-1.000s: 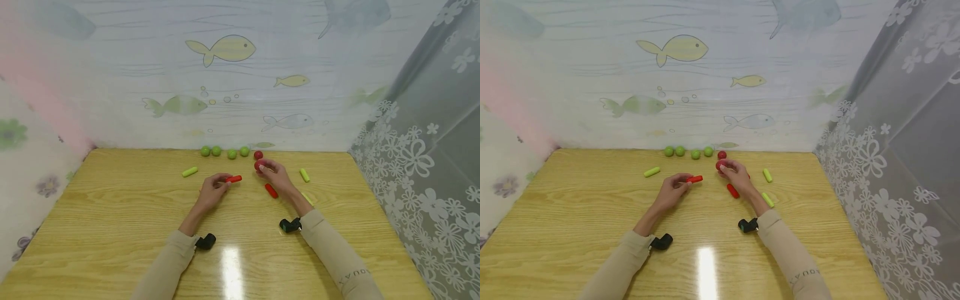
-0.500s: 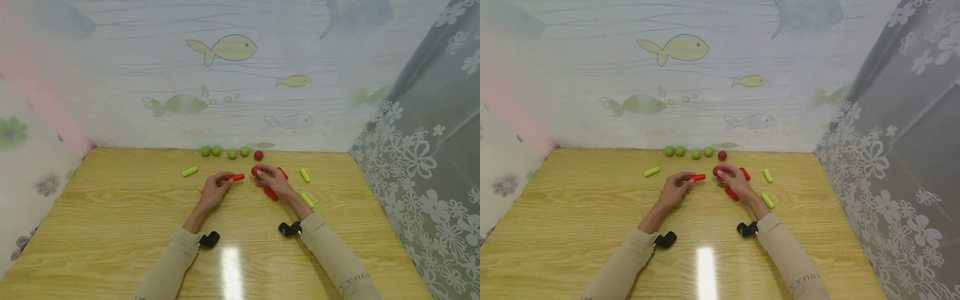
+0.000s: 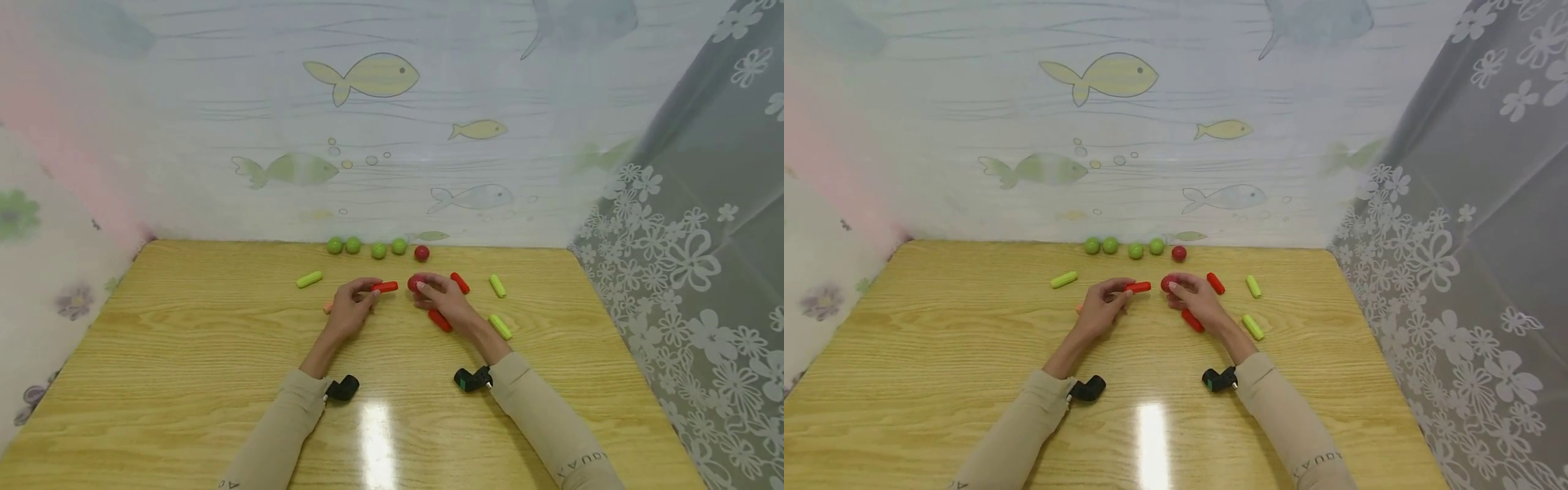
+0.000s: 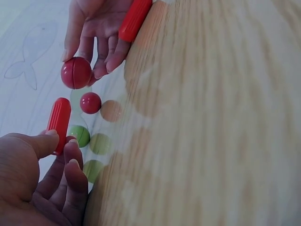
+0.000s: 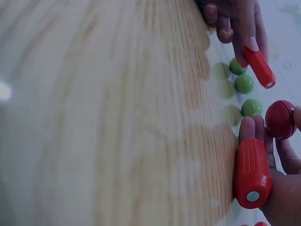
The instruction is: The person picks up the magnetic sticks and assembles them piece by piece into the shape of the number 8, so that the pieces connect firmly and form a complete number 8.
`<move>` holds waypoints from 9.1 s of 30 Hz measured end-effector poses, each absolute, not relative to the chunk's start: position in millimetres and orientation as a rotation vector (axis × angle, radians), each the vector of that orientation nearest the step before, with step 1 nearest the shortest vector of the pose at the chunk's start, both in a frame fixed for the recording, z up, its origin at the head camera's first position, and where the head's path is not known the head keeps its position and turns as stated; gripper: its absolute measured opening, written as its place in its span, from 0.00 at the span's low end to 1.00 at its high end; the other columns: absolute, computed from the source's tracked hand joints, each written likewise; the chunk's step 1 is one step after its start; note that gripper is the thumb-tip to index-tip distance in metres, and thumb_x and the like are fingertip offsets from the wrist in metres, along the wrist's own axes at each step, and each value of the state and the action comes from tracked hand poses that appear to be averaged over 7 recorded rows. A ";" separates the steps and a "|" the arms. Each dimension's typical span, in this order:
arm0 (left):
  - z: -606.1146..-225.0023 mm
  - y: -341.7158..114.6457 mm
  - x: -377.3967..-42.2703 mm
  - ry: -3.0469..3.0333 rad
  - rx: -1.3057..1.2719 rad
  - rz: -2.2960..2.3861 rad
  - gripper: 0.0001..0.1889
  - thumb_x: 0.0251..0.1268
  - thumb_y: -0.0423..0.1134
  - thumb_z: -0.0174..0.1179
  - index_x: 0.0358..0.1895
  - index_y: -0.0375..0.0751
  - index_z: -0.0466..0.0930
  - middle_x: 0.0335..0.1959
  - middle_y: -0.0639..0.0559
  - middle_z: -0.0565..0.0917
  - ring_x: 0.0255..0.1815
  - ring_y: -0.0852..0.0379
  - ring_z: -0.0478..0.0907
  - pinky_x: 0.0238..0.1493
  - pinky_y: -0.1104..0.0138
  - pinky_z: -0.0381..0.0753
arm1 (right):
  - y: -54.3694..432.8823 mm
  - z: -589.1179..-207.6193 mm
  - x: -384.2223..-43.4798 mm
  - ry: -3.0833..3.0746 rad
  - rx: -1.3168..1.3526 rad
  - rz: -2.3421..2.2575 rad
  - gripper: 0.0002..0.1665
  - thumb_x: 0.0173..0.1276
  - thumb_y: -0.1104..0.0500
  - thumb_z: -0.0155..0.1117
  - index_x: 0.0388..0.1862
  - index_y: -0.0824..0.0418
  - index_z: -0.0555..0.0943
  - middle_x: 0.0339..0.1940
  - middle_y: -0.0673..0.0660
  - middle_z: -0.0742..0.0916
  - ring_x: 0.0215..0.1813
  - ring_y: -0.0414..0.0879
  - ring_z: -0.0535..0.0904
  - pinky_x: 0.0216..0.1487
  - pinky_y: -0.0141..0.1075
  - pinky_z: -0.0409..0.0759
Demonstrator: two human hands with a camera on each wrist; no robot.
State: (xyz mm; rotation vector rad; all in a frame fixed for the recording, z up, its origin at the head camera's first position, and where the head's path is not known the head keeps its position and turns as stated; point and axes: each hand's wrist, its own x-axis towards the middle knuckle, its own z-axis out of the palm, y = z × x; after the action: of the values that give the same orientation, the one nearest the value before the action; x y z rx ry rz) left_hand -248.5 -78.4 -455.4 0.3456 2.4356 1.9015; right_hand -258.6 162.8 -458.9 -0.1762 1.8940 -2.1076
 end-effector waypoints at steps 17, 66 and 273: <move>-450.5 -81.1 -253.0 2.276 0.278 1.910 0.17 0.78 0.34 0.56 0.65 0.34 0.77 0.47 0.33 0.82 0.21 0.58 0.78 0.18 0.70 0.75 | 162.9 -457.1 -259.6 1.933 -0.234 -1.970 0.25 0.81 0.62 0.54 0.72 0.70 0.69 0.69 0.67 0.77 0.64 0.52 0.80 0.64 0.39 0.79; -435.6 -69.0 -251.0 2.416 0.320 1.782 0.14 0.75 0.33 0.60 0.59 0.35 0.82 0.47 0.34 0.84 0.20 0.59 0.74 0.17 0.71 0.74 | 166.9 -447.2 -269.5 1.919 -0.196 -1.966 0.24 0.82 0.59 0.53 0.70 0.71 0.72 0.65 0.67 0.80 0.61 0.53 0.83 0.61 0.38 0.81; -381.4 -117.3 -248.6 2.292 0.423 1.765 0.25 0.79 0.31 0.54 0.74 0.29 0.64 0.64 0.29 0.72 0.62 0.27 0.75 0.65 0.44 0.75 | 173.3 -461.1 -248.3 1.997 -0.188 -1.949 0.25 0.74 0.64 0.65 0.68 0.67 0.77 0.65 0.67 0.81 0.53 0.40 0.84 0.56 0.33 0.83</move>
State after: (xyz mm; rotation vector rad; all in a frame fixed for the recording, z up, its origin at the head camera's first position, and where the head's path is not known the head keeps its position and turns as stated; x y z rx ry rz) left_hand -248.6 -117.3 -381.4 0.4234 2.2919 1.7646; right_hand -248.3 173.3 -461.1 -0.1884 1.9965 -1.9486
